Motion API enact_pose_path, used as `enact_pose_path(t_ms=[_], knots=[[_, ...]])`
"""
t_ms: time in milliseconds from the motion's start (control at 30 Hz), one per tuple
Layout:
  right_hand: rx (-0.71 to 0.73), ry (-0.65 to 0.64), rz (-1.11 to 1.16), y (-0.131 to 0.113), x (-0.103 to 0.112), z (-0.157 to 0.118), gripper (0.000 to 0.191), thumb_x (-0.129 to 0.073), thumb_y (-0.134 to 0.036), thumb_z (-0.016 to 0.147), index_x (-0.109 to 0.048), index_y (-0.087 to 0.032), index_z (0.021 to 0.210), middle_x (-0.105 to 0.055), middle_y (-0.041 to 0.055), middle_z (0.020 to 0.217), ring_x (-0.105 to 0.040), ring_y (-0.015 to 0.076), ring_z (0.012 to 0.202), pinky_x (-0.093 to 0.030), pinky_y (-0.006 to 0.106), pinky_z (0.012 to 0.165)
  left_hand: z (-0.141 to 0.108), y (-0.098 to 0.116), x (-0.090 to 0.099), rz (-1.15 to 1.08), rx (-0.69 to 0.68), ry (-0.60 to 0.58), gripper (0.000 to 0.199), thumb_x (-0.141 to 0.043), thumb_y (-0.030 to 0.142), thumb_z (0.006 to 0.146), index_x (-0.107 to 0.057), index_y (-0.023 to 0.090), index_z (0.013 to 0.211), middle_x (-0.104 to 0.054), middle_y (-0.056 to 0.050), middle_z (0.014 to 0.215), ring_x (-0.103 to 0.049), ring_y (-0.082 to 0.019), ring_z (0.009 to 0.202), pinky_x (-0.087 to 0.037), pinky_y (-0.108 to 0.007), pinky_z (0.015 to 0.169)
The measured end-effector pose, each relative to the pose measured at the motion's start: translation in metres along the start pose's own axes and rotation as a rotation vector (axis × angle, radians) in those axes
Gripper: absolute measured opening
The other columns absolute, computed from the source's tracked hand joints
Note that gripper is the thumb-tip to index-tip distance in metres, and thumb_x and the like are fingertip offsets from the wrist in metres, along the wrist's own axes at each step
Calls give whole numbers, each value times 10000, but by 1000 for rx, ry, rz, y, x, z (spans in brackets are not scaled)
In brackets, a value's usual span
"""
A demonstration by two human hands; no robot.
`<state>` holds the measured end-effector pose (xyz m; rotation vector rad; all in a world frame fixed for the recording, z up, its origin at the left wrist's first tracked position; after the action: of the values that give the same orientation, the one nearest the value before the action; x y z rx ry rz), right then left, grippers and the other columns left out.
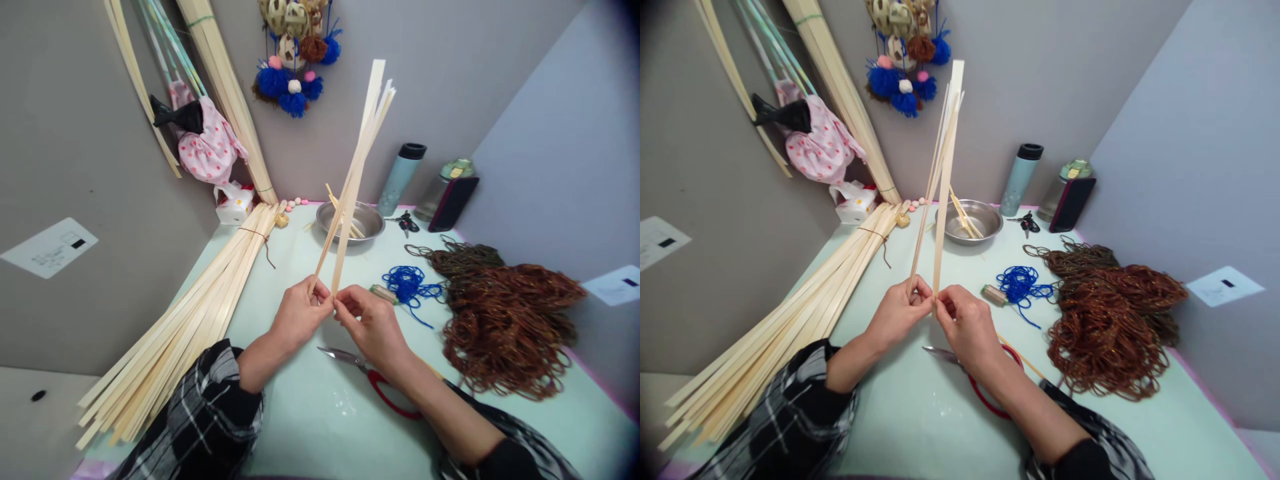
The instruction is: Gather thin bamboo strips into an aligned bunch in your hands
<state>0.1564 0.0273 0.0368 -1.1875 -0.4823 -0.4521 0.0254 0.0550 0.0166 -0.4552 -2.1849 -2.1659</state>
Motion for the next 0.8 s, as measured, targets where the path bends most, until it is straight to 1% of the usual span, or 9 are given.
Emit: enact_pose_path(t_ms=[100, 200, 300, 400, 533, 700, 800], knots=[[18, 21, -6, -1, 2, 2, 146, -543, -254, 892, -621, -189, 787, -667, 30, 704, -594, 149, 625, -448, 261, 607, 1, 0, 0, 2, 3, -5, 90, -612, 218, 719, -527, 187, 708, -500, 60, 624, -405, -90, 550, -329, -238, 561], [-72, -44, 136, 6, -1, 5, 136, -579, -278, 866, -614, -193, 766, -645, 17, 673, -572, 142, 609, -435, 250, 580, 1, 4, -1, -15, -12, -48, 91, -607, 225, 715, -524, 187, 715, -496, 60, 637, -401, -92, 564, -334, -239, 577], [-164, -97, 276, 12, -3, 7, 131, -619, -289, 819, -609, -190, 733, -608, 1, 624, -523, 130, 574, -393, 235, 527, 1, 7, -2, -21, -34, -93, 105, -610, 243, 716, -520, 190, 718, -495, 59, 642, -404, -98, 579, -336, -239, 585], [-190, -118, 294, 15, -4, 9, 125, -634, -278, 780, -597, -186, 705, -580, -10, 605, -487, 117, 555, -364, 228, 506, 2, 6, -2, -14, -60, -119, 94, -609, 246, 714, -536, 188, 728, -502, 55, 648, -423, -107, 602, -343, -241, 602], [-204, -169, 325, 16, -7, 10, 128, -623, -272, 757, -573, -188, 675, -559, -16, 584, -486, 112, 530, -384, 225, 494, 3, 3, -5, -42, -102, -162, 56, -584, 222, 727, -550, 179, 734, -535, 36, 707, -469, -120, 679, -371, -243, 657], [-239, -188, 340, 20, -7, 9, 98, -624, -240, 727, -574, -184, 665, -551, -26, 565, -497, 104, 492, -386, 217, 463, 3, -1, -10, -79, -108, -193, 97, -578, 211, 731, -485, 188, 717, -450, 56, 686, -406, -105, 654, -330, -229, 614], [-275, -208, 382, 21, -8, 9, 92, -634, -238, 708, -578, -182, 662, -557, -32, 556, -504, 97, 466, -389, 212, 449, 3, -3, -14, -127, -106, -216, 121, -579, 224, 732, -464, 192, 719, -426, 60, 686, -394, -104, 652, -328, -227, 614]])
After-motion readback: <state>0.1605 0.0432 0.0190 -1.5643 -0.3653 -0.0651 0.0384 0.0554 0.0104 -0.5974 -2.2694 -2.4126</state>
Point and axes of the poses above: each hand's wrist, its own z-axis towards the middle knuckle, its own x-axis out of the back of the hand, y = z × x, the point moved 7 cm from there along z, towards the middle knuckle
